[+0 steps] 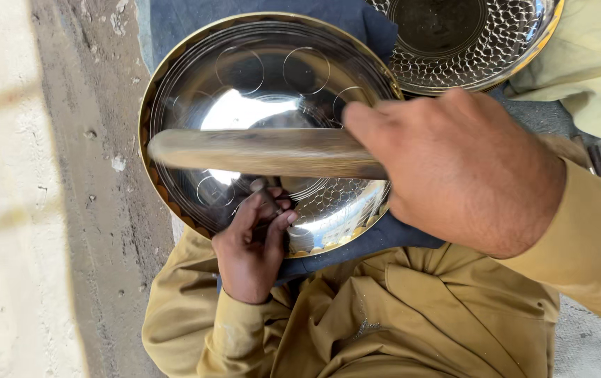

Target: The person sits on the floor and uses a hammer and punch to create a decorative pattern on a metal plate. They repeatedly strike the punch against the plate's surface to form small indentations.

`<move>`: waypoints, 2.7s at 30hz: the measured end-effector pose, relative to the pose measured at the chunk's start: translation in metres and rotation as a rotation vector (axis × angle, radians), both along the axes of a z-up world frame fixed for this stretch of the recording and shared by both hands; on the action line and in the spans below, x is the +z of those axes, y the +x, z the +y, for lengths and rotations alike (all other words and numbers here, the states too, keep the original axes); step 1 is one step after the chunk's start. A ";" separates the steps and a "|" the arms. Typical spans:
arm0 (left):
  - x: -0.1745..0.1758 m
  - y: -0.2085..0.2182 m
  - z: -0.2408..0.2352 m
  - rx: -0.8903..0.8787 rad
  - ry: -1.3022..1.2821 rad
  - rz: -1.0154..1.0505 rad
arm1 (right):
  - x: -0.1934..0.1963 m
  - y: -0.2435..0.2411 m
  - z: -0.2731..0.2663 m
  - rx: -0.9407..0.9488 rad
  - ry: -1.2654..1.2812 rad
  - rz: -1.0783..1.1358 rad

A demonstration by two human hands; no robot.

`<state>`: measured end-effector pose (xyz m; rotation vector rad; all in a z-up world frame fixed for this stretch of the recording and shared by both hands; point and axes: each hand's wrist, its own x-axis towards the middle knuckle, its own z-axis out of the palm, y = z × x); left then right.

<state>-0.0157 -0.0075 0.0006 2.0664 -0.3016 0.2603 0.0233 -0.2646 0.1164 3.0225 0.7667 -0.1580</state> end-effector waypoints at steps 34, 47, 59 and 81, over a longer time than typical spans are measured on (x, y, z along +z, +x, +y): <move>-0.013 -0.008 0.011 0.133 -0.172 0.084 | -0.083 -0.068 0.010 -0.531 0.931 -0.097; -0.006 -0.028 0.041 0.333 -0.508 0.194 | -0.173 -0.099 -0.011 -0.684 1.064 -0.337; -0.008 -0.015 0.006 0.184 -0.227 0.095 | -0.199 -0.110 -0.007 -0.768 1.005 -0.302; -0.010 -0.023 -0.012 0.466 -0.109 0.099 | 0.022 0.028 0.074 0.230 0.070 -0.215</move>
